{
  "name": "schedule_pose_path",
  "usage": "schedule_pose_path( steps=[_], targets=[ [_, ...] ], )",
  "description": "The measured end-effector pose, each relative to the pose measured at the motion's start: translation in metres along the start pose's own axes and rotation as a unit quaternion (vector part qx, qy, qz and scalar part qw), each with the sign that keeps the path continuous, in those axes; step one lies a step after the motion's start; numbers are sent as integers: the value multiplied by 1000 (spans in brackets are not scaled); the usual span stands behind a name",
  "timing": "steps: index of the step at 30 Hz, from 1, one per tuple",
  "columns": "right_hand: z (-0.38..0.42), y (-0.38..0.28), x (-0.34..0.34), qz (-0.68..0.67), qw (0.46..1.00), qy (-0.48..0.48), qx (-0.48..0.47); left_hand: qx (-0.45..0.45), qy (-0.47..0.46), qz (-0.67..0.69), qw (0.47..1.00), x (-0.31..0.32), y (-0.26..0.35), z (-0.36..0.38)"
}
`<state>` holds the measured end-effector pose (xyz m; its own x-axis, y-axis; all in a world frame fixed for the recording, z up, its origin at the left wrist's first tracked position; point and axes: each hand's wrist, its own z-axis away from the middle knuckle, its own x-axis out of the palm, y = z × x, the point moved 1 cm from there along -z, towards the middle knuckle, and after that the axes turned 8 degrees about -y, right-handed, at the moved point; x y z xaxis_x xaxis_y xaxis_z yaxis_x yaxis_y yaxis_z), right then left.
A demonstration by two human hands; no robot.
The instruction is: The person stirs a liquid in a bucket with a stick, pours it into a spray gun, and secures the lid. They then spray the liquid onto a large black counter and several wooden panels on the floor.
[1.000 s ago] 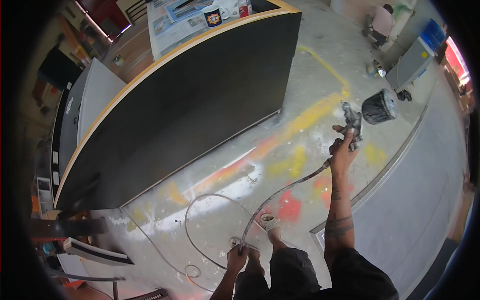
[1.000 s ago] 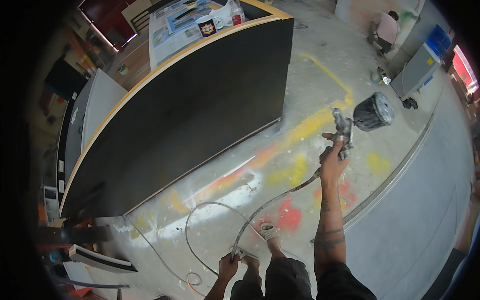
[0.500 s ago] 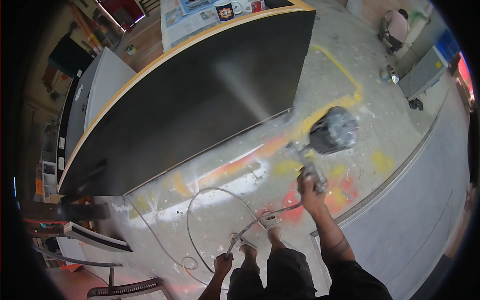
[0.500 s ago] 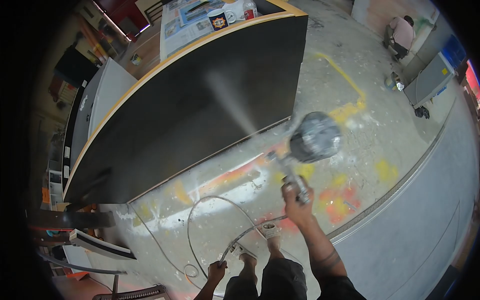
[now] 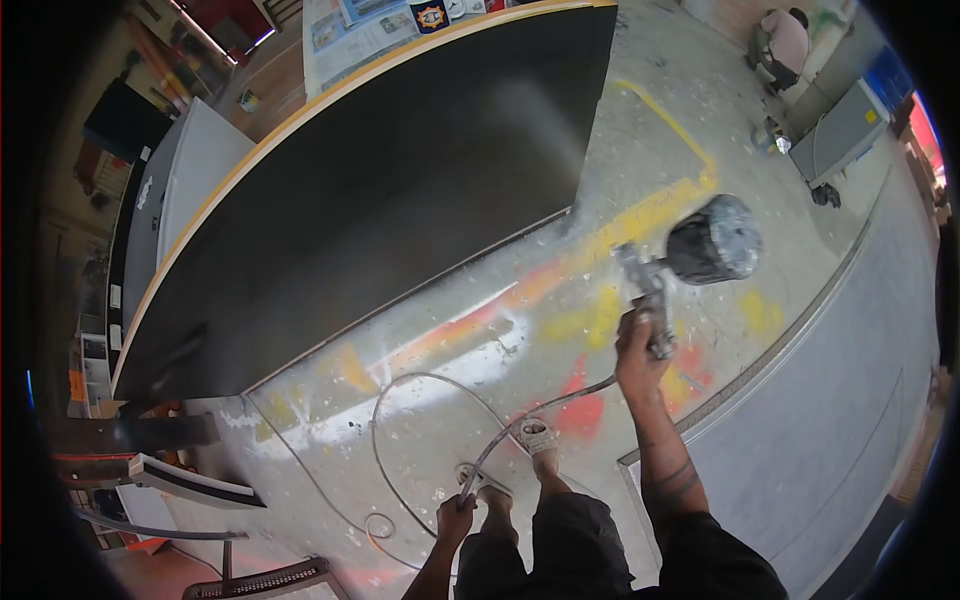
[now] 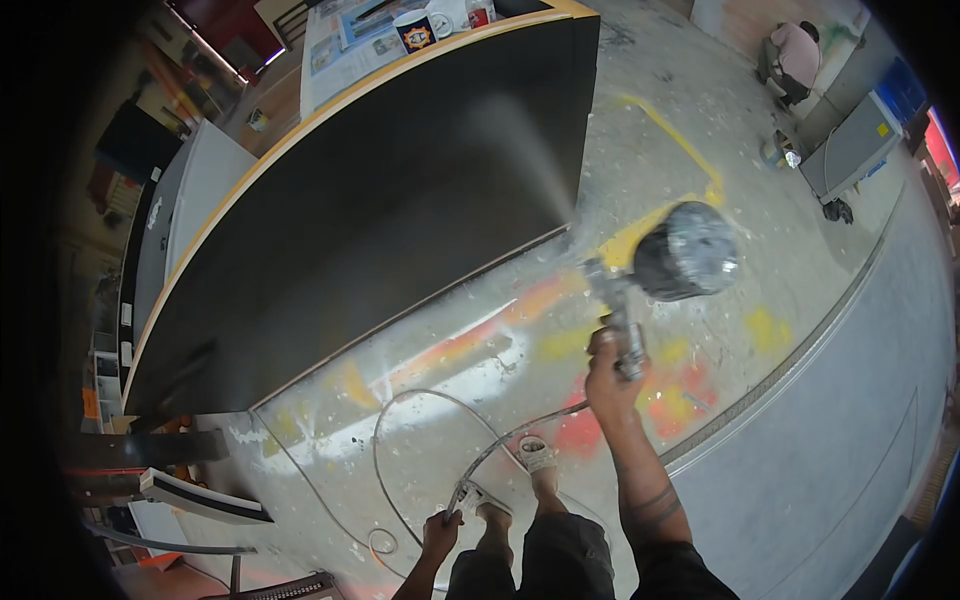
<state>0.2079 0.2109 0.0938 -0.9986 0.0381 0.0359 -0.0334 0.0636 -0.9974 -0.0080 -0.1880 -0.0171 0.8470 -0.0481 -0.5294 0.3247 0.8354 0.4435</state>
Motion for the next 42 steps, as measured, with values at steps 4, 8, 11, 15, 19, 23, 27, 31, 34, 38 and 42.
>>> schedule_pose_path(
  steps=[4,8,11,15,19,23,27,31,34,38,42],
  targets=[
    [-19,-21,-24,17,998,54,2,19,-2,10,1000,7,11,-11],
    [-28,-4,-45,11,991,134,25,6,-42,-18,999,0,13,-12],
    [-38,23,-64,-5,987,156,26,14,-74,-66,995,0,-6,-10],
    [-51,48,-68,-43,983,179,23,15,-84,-110,990,13,-62,-10],
    [-48,82,-57,98,981,167,-10,23,-74,-117,990,17,-95,-8],
    [-10,110,-32,-39,994,98,22,14,-67,-102,992,20,-119,-8],
    [34,124,6,-46,998,28,28,-40,-54,-43,997,9,-136,7],
    [85,133,60,-74,995,-45,39,-109,-45,-64,991,-2,-205,19],
    [126,128,110,-71,992,-95,51,-112,-13,-48,992,-13,-265,33],
    [183,131,185,-23,983,-180,19,-99,25,-21,995,-42,-334,49],
    [244,127,275,-23,969,-245,12,-137,58,36,988,-78,-390,74]
  ],
)
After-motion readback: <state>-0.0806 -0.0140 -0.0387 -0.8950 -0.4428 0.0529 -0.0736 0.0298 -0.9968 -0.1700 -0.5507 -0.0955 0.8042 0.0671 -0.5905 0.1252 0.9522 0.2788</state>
